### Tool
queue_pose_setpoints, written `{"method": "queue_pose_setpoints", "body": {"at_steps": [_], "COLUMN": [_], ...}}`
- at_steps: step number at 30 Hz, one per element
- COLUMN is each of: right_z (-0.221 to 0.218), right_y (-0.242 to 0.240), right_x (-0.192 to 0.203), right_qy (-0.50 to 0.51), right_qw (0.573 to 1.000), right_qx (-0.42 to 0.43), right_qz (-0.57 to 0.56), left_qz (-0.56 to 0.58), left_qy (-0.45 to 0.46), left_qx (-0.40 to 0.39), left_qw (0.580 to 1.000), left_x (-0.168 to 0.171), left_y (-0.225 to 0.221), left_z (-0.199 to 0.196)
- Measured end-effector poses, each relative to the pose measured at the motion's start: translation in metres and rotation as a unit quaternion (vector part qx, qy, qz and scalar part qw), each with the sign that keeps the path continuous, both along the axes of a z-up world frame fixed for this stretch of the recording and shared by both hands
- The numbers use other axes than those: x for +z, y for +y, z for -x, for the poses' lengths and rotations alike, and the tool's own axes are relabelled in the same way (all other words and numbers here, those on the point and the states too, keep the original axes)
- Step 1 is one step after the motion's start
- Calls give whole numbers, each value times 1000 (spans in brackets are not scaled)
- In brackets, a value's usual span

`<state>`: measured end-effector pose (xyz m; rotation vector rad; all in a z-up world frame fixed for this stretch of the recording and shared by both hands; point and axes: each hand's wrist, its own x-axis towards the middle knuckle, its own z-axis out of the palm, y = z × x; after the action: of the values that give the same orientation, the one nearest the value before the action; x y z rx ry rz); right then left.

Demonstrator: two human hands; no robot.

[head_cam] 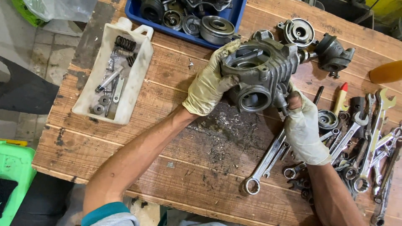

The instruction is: The person holds a metallic engine block and inserts a cylindrical bearing into its bore. They rotate the block to check fit and alignment, then place the bearing into a blue tray. The person repeats the process with another bearing, inserting it into the same bore and rotating the block to inspect the placement.

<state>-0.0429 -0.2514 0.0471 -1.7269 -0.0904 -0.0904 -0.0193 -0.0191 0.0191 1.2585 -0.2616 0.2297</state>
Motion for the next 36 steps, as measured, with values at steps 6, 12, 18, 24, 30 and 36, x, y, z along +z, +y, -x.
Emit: {"method": "queue_pose_setpoints", "body": {"at_steps": [6, 12, 18, 24, 30, 36], "right_z": [-6, -4, 3, -8, -7, 3], "right_y": [-36, -2, 19, -13, -15, 5], "right_x": [-52, 1, 31, -26, -24, 20], "right_qy": [17, 14, 31, 36, 50, 44], "right_qw": [1000, 999, 986, 995, 996, 993], "right_qx": [-8, 12, 57, 39, 21, 44], "right_qz": [-10, -46, -154, -86, -64, -102], "left_qz": [-11, 5, -41, -86, -69, -71], "left_qy": [14, 15, 24, 51, 52, 58], "left_qx": [-5, -7, 17, 42, 46, 56], "left_qw": [1000, 1000, 999, 994, 995, 994], "left_x": [2, -1, 7, 9, 8, 12], "left_y": [-3, -1, -3, -3, -5, -5], "left_z": [1, 0, 2, 2, 3, 5]}}
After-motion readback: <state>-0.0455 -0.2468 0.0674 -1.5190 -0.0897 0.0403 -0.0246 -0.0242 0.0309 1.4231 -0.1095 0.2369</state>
